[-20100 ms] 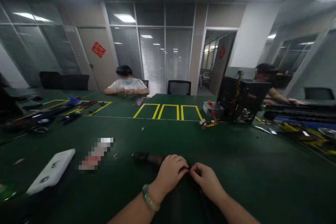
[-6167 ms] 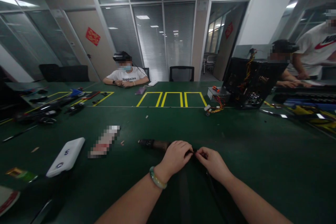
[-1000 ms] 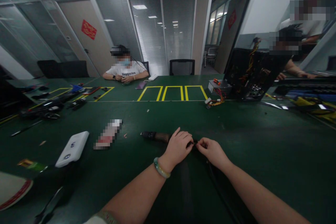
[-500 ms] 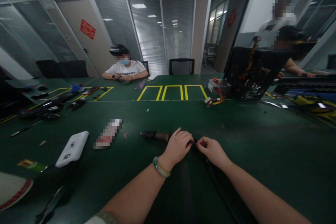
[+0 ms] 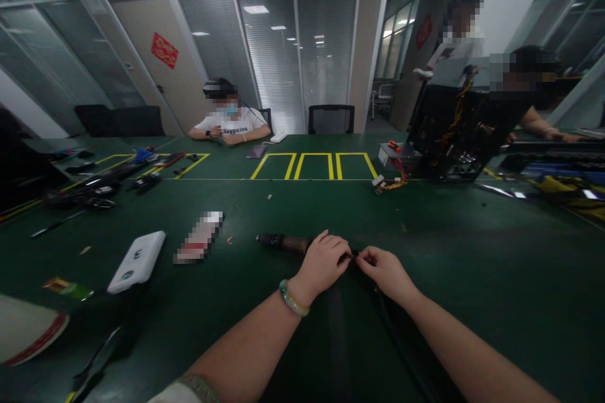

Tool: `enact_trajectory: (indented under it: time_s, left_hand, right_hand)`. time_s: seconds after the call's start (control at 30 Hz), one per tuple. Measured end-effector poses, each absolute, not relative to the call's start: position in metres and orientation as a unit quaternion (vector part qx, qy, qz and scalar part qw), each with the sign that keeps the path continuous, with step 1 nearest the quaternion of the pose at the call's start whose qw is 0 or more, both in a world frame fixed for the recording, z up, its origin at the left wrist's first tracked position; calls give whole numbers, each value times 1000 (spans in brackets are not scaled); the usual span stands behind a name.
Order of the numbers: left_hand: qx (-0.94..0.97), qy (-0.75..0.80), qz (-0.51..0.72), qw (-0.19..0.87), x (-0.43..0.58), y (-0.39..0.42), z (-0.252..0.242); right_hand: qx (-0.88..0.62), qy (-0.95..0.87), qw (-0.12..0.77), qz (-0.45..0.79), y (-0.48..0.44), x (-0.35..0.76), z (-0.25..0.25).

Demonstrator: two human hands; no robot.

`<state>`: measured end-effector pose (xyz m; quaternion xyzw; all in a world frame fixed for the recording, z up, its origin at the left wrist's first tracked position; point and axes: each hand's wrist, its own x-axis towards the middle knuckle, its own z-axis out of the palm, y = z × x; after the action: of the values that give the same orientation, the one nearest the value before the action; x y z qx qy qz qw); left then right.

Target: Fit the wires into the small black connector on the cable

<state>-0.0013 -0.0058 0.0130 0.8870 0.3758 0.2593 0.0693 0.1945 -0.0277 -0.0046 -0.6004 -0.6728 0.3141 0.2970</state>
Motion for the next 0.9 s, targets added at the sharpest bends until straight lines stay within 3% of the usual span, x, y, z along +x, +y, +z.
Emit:
enact_trajectory:
  time_s: [0.9]
  left_hand:
    - [890, 371, 254, 73, -1, -5, 12]
  right_hand:
    - [-597, -673, 295, 322, -28, 195, -4]
